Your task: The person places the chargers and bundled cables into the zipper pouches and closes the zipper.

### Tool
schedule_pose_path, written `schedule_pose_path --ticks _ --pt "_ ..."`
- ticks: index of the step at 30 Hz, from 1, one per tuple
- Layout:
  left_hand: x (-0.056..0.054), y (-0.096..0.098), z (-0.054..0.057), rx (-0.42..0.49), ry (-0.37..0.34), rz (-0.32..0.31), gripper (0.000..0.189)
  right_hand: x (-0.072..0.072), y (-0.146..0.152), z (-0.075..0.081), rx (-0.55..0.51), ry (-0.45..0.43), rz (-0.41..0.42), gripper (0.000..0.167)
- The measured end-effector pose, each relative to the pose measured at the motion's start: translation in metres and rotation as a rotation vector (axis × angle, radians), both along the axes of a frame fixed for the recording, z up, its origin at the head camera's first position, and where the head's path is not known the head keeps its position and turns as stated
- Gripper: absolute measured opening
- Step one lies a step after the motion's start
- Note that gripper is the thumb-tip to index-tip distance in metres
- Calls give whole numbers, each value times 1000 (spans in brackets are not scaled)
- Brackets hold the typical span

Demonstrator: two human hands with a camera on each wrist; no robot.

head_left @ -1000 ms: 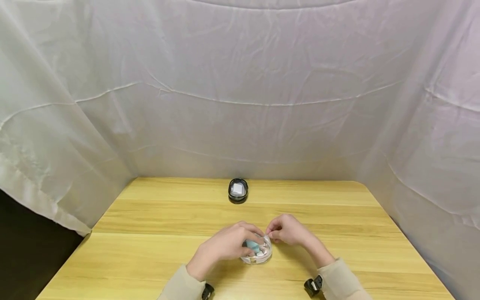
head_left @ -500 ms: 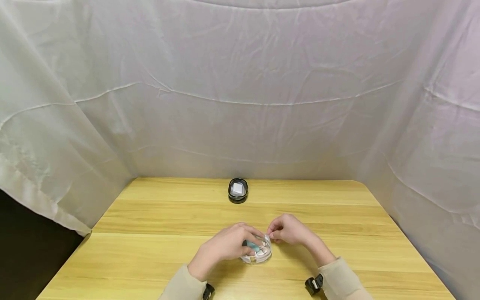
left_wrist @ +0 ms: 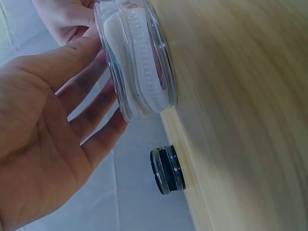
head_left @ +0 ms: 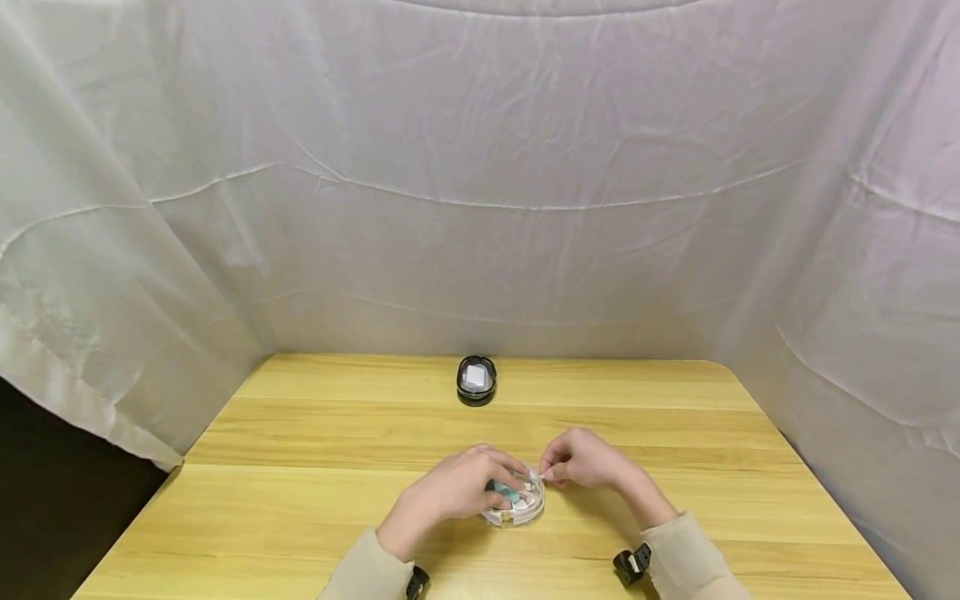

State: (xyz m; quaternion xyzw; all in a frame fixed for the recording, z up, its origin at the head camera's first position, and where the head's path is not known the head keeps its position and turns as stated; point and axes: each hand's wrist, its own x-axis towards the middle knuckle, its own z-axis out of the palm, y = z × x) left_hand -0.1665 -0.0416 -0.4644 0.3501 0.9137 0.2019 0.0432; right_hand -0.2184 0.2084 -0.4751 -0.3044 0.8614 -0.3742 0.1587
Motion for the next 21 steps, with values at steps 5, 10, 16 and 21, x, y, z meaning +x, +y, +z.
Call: schedule_pose_path --ticks 5,10,16,21 --pt "0 0 0 -6 3 3 26 0 2 3 2 -8 36 8" --pt "0 0 0 -4 3 3 26 0 3 3 6 -18 37 8" --pt "0 0 0 -3 -9 -8 27 2 4 2 12 -22 -8 10" --pt "-1 -1 3 2 -22 -36 28 3 3 1 1 -35 -37 10"
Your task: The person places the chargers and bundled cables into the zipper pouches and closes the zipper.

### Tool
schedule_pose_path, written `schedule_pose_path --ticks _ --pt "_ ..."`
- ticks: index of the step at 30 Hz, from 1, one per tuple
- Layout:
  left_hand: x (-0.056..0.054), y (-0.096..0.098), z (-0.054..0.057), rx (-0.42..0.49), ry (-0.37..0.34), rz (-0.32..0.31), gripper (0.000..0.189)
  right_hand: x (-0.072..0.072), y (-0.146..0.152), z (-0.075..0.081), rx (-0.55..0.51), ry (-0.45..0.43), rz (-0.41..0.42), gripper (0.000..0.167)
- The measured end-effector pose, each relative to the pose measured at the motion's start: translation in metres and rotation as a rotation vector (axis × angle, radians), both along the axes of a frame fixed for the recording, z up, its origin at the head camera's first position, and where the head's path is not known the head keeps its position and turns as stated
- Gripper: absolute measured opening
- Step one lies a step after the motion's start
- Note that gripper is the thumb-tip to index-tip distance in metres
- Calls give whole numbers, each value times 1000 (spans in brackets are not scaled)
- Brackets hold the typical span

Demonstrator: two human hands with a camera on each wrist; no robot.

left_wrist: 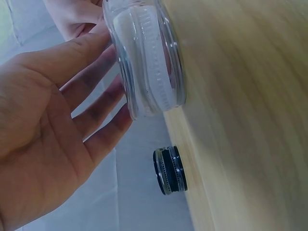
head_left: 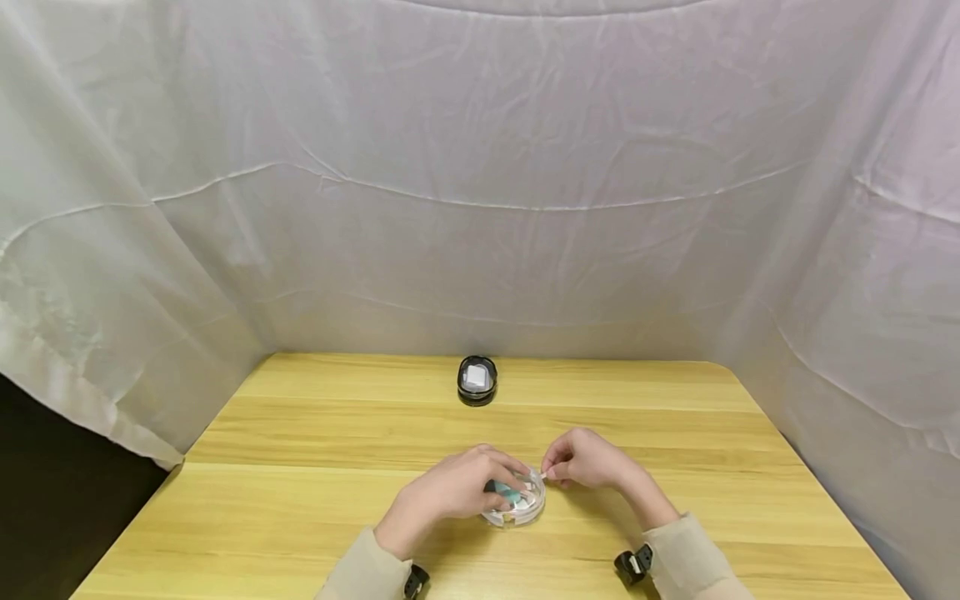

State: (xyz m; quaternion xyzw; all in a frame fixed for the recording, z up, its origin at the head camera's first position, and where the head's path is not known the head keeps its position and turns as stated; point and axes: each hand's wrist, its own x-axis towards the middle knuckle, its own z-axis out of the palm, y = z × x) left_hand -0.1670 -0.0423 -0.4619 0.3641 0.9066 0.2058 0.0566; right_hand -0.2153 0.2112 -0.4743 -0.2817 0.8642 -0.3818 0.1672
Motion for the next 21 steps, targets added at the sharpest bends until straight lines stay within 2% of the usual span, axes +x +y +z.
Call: schedule_pose_path --ticks 6,13,21 --pt "1 -1 3 0 12 -23 31 1 -4 -3 -2 27 -41 9" --pt "4 0 8 -25 31 -23 38 1 -11 -7 1 83 -83 11" --pt "3 0 6 -25 49 -59 41 1 -14 -7 -29 56 -86 11"
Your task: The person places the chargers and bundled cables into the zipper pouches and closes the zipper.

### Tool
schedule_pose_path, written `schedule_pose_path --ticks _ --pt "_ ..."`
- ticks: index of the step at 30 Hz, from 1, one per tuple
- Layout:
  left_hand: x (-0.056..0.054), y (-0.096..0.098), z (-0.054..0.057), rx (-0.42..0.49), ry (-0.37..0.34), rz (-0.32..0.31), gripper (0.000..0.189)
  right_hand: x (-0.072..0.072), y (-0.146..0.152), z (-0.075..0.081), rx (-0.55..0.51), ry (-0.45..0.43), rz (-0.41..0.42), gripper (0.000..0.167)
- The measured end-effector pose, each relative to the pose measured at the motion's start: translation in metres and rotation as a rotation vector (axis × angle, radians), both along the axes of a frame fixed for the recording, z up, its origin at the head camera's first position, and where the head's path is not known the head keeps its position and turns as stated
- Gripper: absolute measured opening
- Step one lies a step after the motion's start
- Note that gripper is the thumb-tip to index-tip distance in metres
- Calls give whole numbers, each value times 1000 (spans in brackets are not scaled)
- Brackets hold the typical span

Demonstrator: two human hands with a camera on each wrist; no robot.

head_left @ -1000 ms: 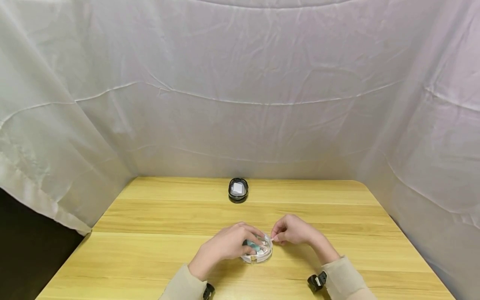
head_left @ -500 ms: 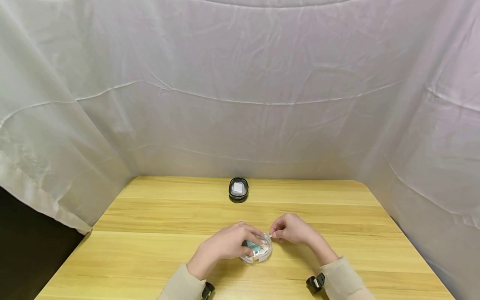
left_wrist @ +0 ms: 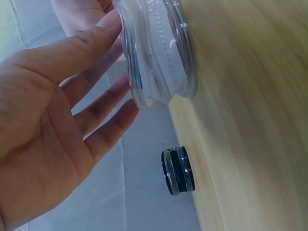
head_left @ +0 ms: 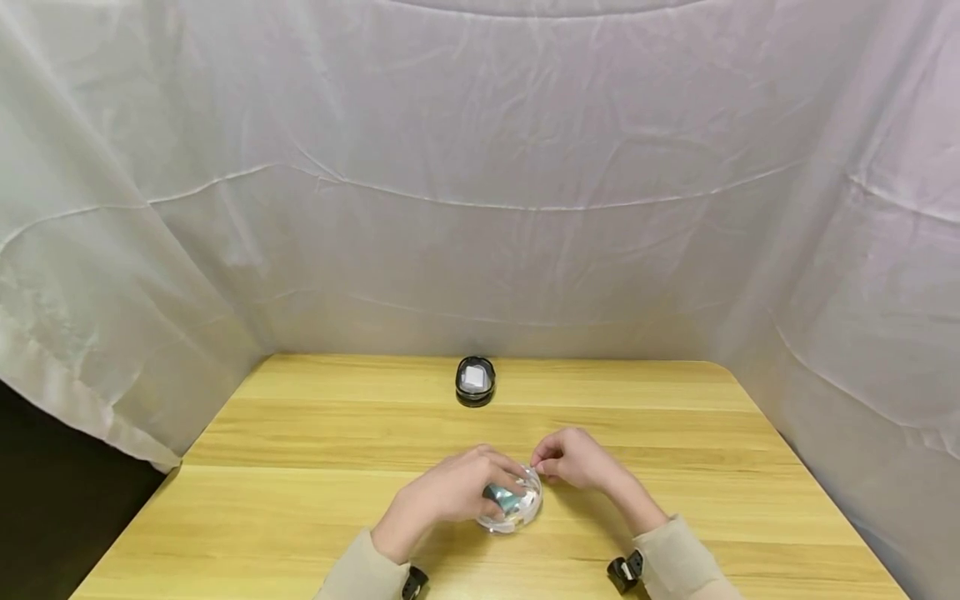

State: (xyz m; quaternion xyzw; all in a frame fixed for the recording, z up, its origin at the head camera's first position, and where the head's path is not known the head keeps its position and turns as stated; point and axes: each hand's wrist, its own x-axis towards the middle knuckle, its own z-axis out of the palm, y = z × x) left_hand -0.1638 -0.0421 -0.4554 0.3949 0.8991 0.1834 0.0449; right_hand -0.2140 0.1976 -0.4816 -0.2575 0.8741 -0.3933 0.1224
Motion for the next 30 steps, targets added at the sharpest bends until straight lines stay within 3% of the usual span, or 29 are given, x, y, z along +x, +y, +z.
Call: schedule_pose_path --ticks 9,30 --pt "-1 -2 -4 31 -18 -11 38 0 1 1 3 -1 12 12" --pt "-1 0 -8 5 -64 92 36 -4 15 4 36 -19 120 10"
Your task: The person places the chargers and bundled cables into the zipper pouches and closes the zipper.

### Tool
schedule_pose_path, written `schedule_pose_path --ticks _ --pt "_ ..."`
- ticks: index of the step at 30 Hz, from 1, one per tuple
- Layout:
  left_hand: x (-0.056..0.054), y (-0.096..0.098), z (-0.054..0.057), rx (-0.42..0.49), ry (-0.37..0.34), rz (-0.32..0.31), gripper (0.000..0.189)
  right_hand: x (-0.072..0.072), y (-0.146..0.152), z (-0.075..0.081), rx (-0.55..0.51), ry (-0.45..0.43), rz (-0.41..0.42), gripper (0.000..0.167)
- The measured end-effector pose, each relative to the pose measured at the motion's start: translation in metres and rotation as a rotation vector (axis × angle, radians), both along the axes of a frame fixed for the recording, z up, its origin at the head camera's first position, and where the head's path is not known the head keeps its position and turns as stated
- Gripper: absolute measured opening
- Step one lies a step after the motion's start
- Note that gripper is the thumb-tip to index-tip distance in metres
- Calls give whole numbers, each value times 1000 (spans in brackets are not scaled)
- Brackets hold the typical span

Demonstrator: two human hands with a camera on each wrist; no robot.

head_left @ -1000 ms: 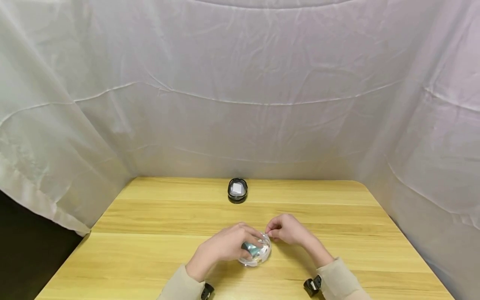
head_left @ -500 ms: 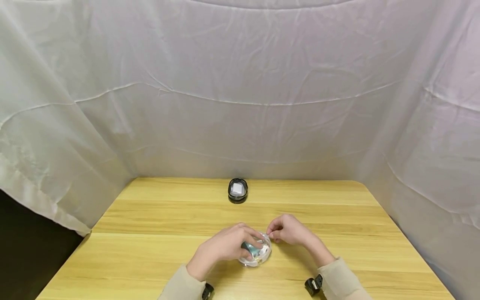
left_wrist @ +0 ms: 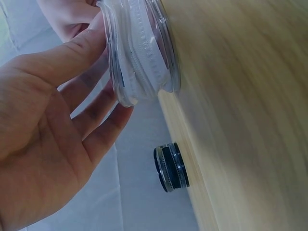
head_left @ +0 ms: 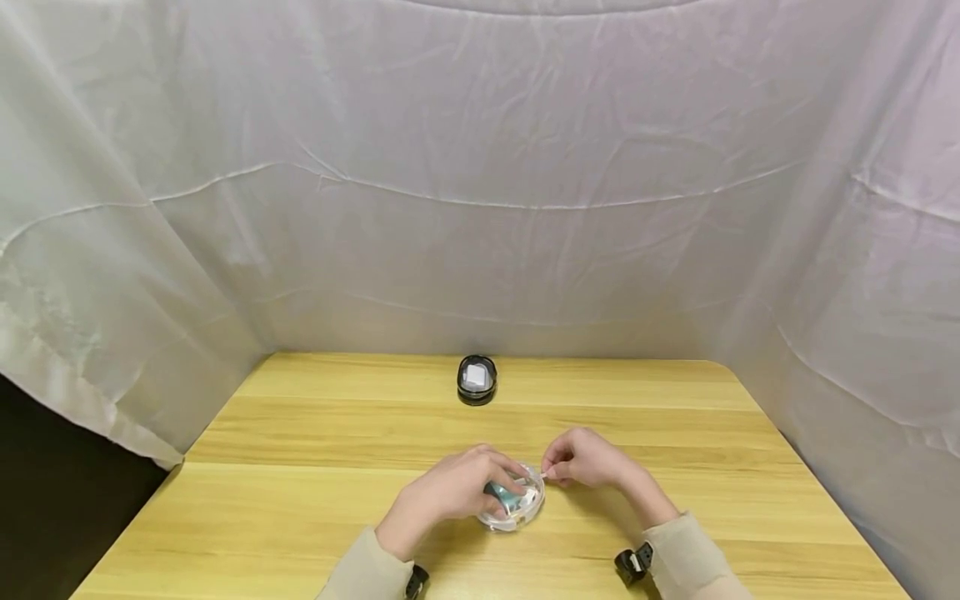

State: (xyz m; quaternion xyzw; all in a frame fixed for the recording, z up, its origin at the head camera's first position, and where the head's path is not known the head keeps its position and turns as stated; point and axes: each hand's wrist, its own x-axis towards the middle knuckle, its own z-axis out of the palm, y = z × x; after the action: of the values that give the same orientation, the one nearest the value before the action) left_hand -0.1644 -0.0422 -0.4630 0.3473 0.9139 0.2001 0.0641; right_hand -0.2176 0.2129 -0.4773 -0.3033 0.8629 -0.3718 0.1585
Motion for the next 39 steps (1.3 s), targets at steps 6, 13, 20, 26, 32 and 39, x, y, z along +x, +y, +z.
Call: schedule_pose_path --ticks 6,13,20,26,32,39 --pt "0 0 0 -5 2 3 36 0 4 3 -12 -40 32 9" --pt "-4 -2 -3 16 -7 -31 36 -1 4 2 -15 -52 9 9" --pt "-7 -5 -2 12 5 -84 37 0 0 1 -16 -37 -31 9" --pt "-5 -6 2 -3 17 -86 35 1 -5 -2 -19 -18 -67 8" --pt "-4 -5 4 -4 23 -90 33 5 -12 -3 -17 18 -81 10" --pt "-5 -2 0 5 43 -111 32 5 -15 -5 -28 14 -64 10"
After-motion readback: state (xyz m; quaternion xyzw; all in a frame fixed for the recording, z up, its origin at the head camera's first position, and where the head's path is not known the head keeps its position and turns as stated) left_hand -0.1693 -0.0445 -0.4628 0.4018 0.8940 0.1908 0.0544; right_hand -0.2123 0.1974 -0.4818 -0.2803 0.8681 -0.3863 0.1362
